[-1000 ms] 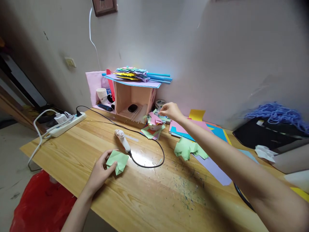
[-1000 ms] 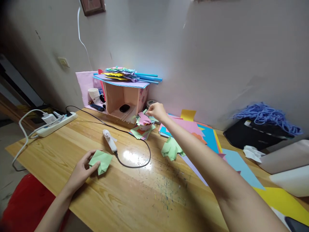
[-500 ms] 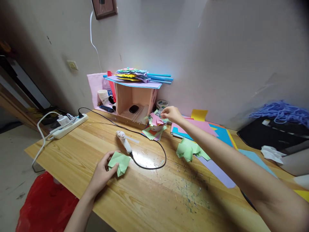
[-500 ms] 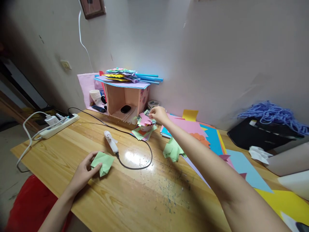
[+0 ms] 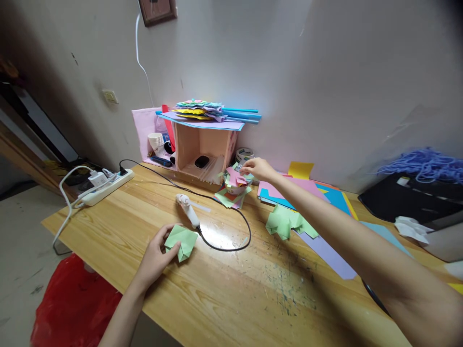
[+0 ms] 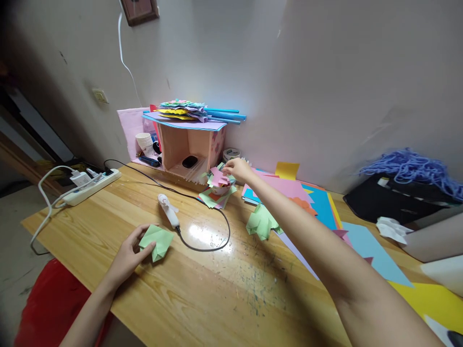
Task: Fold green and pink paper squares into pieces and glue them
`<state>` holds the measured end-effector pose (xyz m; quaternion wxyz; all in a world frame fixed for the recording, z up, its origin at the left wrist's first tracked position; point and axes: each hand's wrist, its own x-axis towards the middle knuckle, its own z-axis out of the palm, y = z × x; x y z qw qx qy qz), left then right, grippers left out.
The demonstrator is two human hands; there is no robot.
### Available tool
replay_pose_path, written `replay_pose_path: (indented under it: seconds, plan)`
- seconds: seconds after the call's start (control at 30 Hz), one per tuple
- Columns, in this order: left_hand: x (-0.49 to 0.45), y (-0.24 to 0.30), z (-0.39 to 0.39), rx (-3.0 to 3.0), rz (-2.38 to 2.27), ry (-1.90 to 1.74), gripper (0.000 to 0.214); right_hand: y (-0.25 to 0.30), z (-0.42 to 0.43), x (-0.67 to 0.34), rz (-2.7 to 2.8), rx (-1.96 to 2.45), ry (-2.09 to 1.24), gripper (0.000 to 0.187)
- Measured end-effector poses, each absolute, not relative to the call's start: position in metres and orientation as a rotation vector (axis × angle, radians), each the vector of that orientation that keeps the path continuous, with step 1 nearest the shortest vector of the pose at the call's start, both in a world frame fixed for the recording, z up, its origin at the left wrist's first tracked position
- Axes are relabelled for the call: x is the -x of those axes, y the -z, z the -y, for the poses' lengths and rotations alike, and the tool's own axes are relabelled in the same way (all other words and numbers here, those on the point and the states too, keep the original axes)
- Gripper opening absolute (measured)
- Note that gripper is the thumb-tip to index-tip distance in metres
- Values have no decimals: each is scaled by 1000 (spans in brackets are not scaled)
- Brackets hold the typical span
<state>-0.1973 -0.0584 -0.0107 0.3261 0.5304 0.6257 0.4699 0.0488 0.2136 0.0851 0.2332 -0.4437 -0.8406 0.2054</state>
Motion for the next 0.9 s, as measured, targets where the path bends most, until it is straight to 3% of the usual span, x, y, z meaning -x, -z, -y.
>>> replay_pose_path:
  seconds: [0.5, 0.63, 0.77, 0.9]
  plan:
    - [196, 11, 57, -1382, -1662, -1260, 39, -82, -188, -67, 2062, 1141, -380, 19]
    - [182, 11, 54, -1311, -1579, -1363, 42, -74, -142, -76, 2080, 1115, -755, 40]
    - [141, 2, 44, -1340, -1524, -1310, 38, -59, -86, -94, 2142, 1053, -1287, 35]
    - [90, -11, 26, -1407, -1386, -1145, 35, -39, -43, -117, 2051, 1028, -1453, 32]
